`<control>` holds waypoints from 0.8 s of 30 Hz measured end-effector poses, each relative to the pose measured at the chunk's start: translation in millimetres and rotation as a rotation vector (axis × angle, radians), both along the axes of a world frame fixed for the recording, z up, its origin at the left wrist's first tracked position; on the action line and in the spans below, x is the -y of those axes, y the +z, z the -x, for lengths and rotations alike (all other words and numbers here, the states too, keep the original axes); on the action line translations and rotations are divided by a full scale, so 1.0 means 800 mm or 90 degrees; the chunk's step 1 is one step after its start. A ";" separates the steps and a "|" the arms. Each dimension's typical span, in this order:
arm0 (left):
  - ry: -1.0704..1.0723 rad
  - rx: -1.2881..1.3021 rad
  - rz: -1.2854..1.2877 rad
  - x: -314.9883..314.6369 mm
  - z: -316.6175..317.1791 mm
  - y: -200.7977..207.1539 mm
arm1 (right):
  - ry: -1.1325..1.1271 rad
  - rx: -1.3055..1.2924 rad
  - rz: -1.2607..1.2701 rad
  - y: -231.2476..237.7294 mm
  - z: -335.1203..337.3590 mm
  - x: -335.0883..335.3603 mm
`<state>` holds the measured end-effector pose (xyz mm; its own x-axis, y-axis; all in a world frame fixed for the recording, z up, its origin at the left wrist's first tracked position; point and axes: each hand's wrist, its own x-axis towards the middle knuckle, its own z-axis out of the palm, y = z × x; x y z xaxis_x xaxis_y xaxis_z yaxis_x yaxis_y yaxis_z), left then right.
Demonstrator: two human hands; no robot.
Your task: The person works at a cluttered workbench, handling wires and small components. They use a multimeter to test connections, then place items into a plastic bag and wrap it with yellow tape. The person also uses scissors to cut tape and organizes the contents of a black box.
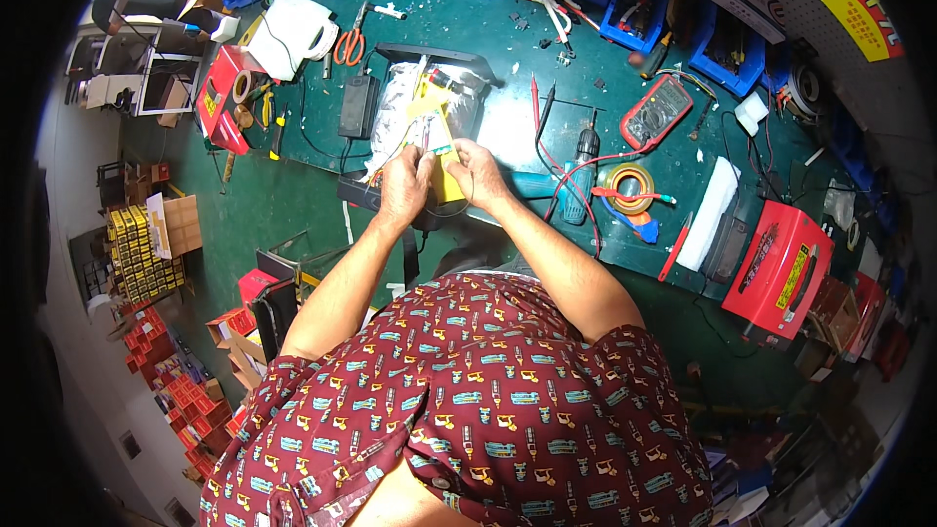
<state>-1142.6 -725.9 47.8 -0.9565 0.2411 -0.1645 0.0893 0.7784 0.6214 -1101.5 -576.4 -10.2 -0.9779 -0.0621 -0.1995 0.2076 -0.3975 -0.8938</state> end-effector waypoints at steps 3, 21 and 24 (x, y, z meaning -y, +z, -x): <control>-0.002 -0.007 0.009 -0.001 0.001 0.002 | 0.000 0.005 0.015 -0.001 0.001 0.000; -0.009 -0.064 0.124 -0.018 -0.003 0.013 | -0.009 -0.028 -0.009 -0.015 0.003 0.004; 0.006 0.003 0.080 -0.013 0.005 0.006 | -0.009 -0.029 -0.006 -0.016 0.003 0.003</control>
<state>-1146.3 -715.4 52.5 -0.9577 0.2092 -0.1975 0.0789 0.8511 0.5190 -1104.1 -578.8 -22.8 -0.9868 -0.0470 -0.1547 0.1607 -0.3908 -0.9063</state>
